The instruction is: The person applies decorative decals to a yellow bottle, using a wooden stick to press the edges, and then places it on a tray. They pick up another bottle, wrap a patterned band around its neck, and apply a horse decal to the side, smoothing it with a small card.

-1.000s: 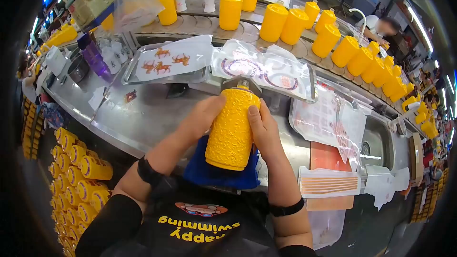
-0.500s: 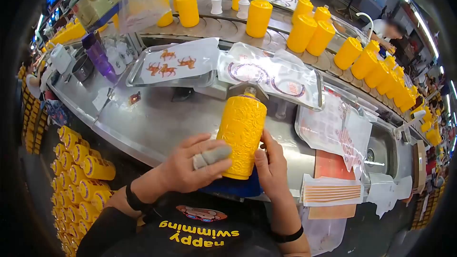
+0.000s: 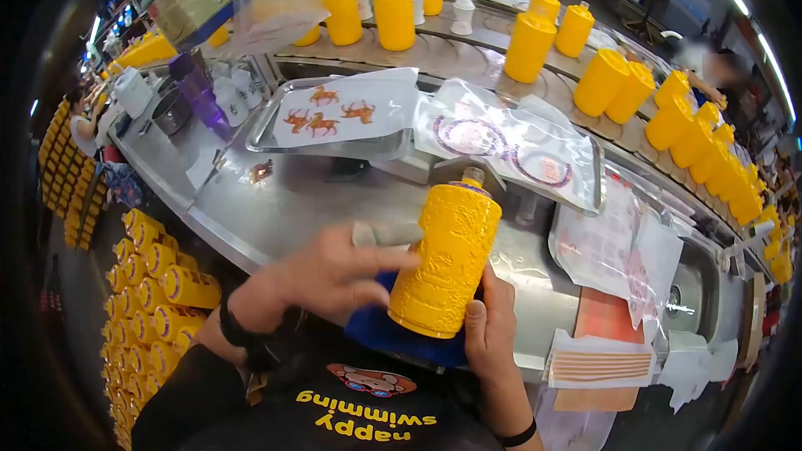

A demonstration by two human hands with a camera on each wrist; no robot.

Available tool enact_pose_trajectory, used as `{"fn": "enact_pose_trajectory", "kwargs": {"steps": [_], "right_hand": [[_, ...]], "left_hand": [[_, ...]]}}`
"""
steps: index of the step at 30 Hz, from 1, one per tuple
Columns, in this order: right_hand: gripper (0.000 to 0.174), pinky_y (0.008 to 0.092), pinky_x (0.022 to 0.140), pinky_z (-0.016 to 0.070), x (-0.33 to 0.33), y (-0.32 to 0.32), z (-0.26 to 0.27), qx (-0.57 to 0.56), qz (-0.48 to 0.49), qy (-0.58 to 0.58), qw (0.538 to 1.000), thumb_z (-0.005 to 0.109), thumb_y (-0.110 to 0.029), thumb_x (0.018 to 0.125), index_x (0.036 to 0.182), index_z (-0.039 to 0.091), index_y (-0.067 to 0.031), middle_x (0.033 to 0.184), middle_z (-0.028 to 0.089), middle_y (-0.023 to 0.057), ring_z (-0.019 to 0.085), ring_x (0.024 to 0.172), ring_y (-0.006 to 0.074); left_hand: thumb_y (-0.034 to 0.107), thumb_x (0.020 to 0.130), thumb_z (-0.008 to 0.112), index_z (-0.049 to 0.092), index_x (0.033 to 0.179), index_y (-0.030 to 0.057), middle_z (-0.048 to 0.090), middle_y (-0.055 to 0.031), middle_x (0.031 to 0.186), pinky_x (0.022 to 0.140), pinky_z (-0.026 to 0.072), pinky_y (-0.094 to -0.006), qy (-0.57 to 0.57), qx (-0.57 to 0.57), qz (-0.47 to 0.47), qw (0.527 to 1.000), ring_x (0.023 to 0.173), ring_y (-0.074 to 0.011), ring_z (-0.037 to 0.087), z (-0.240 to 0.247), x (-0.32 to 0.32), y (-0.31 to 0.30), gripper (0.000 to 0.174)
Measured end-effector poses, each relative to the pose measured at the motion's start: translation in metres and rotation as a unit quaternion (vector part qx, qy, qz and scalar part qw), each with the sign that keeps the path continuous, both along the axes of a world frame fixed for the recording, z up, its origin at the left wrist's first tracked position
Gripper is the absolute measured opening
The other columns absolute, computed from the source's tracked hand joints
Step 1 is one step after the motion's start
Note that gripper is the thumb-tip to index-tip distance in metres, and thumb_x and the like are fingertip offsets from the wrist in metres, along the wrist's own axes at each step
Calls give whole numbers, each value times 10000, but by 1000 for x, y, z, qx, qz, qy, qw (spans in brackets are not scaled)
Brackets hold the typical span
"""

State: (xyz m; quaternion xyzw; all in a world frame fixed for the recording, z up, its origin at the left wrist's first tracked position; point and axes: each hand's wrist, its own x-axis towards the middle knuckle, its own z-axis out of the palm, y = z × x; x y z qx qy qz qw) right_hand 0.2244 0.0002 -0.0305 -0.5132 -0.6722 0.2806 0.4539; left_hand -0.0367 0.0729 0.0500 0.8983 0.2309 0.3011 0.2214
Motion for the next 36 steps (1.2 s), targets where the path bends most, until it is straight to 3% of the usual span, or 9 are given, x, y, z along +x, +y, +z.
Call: {"fn": "enact_pose_trajectory", "kwargs": {"steps": [2, 4, 7, 9, 10, 14, 23, 29, 36], "right_hand": [[610, 387, 975, 362, -2, 1, 7, -5, 5, -8, 1000, 380, -412, 1033, 1422, 408, 57, 1135, 548, 193, 491, 1046, 306], [655, 387, 964, 359, -1, 1, 11, -16, 5, -22, 1000, 362, -457, 1024, 1422, 403, 62, 1115, 542, 188, 486, 1037, 304], [681, 392, 954, 359, 0, 1, 14, -43, 14, -18, 999, 351, -482, 1018, 1419, 399, 66, 1119, 541, 195, 485, 1034, 310], [686, 395, 949, 361, -1, 1, 16, -45, 14, -21, 999, 350, -486, 1016, 1416, 398, 70, 1117, 542, 199, 486, 1034, 314], [688, 396, 946, 363, -1, 1, 17, -46, 14, -23, 999, 349, -487, 1015, 1414, 398, 71, 1116, 543, 201, 486, 1034, 317], [689, 402, 953, 366, 3, 2, 17, -62, 22, -29, 997, 354, -486, 1015, 1408, 397, 79, 1125, 540, 207, 487, 1047, 325], [702, 400, 959, 374, 4, 2, 19, -60, 32, -25, 997, 384, -489, 1014, 1414, 386, 87, 1163, 536, 215, 486, 1057, 328], [695, 400, 961, 369, 4, 0, 21, -63, 29, -34, 997, 376, -482, 1018, 1427, 370, 80, 1151, 539, 208, 483, 1050, 328], [660, 400, 965, 364, 2, 0, 21, -59, 27, -34, 997, 377, -455, 1024, 1429, 377, 67, 1137, 543, 210, 478, 1050, 329]], "left_hand": [[271, 873, 671, 717, 1098, 97, 646, -190, 1194, 934, 493, -414, -40, -20, 118, 992, 1082, -366, 618, -6, -16, 34, 288], [299, 897, 631, 735, 1063, 111, 663, -202, 1126, 907, 490, -410, 51, -174, 274, 944, 1072, -372, 608, -9, -39, 80, 272], [380, 919, 575, 714, 1125, 126, 647, -217, 1145, 933, 440, -500, 171, 70, 367, 912, 1188, -398, 518, -45, -74, 145, 355], [418, 920, 559, 698, 1166, 134, 619, -231, 1207, 985, 392, -544, 224, 144, 383, 885, 1270, -418, 444, -52, -77, 164, 401], [475, 914, 542, 650, 1251, 150, 542, -247, 1328, 1052, 309, -584, 246, 31, 395, 884, 1341, -440, 349, -56, -74, 174, 481], [539, 910, 523, 594, 1309, 97, 473, -268, 1403, 1105, 252, -556, 268, -19, 327, 906, 1371, -460, 302, -43, -38, 176, 600], [389, 852, 613, 626, 1253, 93, 570, -262, 1282, 1115, 300, -490, 174, 15, 401, 900, 1359, -449, 337, -45, -6, 181, 498], [235, 843, 587, 662, 1131, 108, 656, -238, 1063, 1094, 293, -523, 161, 94, 385, 904, 1292, -446, 406, -66, -15, 209, 324], [208, 854, 568, 702, 966, 117, 666, -211, 1052, 1054, 301, -541, 156, 177, 351, 906, 1268, -407, 438, -71, -19, 218, 197]]}}
